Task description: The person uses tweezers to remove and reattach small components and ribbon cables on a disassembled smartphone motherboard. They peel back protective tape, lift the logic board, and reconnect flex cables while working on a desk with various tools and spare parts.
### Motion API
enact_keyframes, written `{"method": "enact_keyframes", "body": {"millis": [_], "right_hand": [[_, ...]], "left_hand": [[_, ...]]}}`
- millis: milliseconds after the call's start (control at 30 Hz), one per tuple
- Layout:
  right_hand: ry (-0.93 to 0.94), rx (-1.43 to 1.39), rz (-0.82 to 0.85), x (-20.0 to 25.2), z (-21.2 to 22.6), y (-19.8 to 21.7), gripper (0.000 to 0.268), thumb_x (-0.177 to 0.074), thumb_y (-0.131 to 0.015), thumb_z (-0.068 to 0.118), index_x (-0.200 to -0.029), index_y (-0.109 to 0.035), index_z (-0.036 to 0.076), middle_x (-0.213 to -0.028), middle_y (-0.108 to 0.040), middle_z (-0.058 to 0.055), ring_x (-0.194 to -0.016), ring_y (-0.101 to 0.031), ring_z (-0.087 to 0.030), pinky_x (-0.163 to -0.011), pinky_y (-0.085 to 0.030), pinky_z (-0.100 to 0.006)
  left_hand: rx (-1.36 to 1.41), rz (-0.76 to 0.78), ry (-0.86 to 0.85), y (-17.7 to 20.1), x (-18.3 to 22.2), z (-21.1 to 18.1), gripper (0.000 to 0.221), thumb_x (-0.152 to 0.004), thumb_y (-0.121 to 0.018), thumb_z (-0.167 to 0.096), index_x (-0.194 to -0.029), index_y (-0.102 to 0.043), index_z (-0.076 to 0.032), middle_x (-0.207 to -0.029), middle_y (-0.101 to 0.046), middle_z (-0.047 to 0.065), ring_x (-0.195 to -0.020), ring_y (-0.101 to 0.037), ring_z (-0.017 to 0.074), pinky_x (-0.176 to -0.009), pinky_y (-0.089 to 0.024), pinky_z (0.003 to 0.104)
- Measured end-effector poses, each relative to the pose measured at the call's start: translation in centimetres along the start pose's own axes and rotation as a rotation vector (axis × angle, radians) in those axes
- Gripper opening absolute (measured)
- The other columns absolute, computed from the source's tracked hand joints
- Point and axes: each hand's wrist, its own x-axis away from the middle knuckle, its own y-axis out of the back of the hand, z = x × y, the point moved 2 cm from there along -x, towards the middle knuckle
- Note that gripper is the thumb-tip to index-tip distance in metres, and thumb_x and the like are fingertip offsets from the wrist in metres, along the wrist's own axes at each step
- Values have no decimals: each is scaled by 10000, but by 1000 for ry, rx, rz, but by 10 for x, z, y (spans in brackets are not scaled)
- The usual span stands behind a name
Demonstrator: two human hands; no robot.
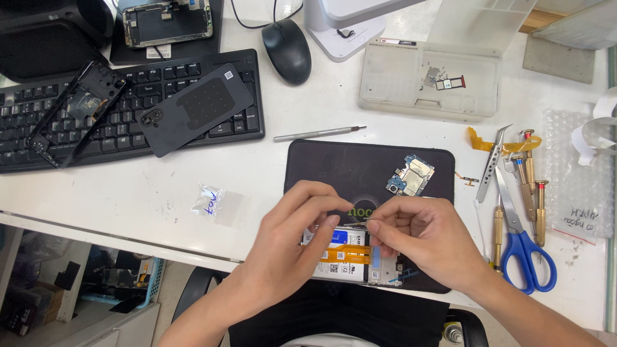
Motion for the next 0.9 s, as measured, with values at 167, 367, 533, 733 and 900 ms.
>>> {"method": "enact_keyframes", "body": {"millis": [167,367,533,733,900], "right_hand": [[152,41,-29,14,3,4,153,-847,-747,85,-953,-790,-16,-792,-783,-75,-702,-752,-96,-626,-660,-259],[918,633,-173,38,23,-2,171,-833,-797,30,-990,-735,3,-887,-749,-92,-739,-746,-155,-619,-602,-263],[1348,875,-29,46,32,0,244,-850,-805,24,-1018,-672,-93,-946,-697,-172,-840,-731,-286,-709,-637,-374],[1464,1071,-5,54,30,2,257,-880,-721,96,-1047,-688,-97,-993,-703,-209,-889,-739,-296,-779,-646,-390],[1522,1195,2,57,25,9,242,-867,-706,66,-1052,-699,-91,-1002,-715,-205,-894,-745,-292,-799,-646,-396]], "left_hand": [[50,57,27,2,-5,2,204,-925,-729,-123,-1095,-720,-10,-1047,-726,80,-829,-684,139,-696,-567,255],[539,325,388,-10,-4,13,242,-998,-659,-206,-971,-768,9,-796,-765,59,-688,-672,93,-618,-546,228],[708,536,516,-15,0,18,260,-1027,-643,-180,-950,-744,47,-765,-730,87,-632,-649,98,-576,-529,232],[674,520,498,-14,0,14,207,-989,-677,-149,-992,-755,42,-780,-732,76,-655,-655,87,-594,-539,217],[595,545,509,-16,-1,7,200,-946,-723,-171,-976,-769,21,-762,-737,66,-642,-665,75,-572,-539,207]]}}
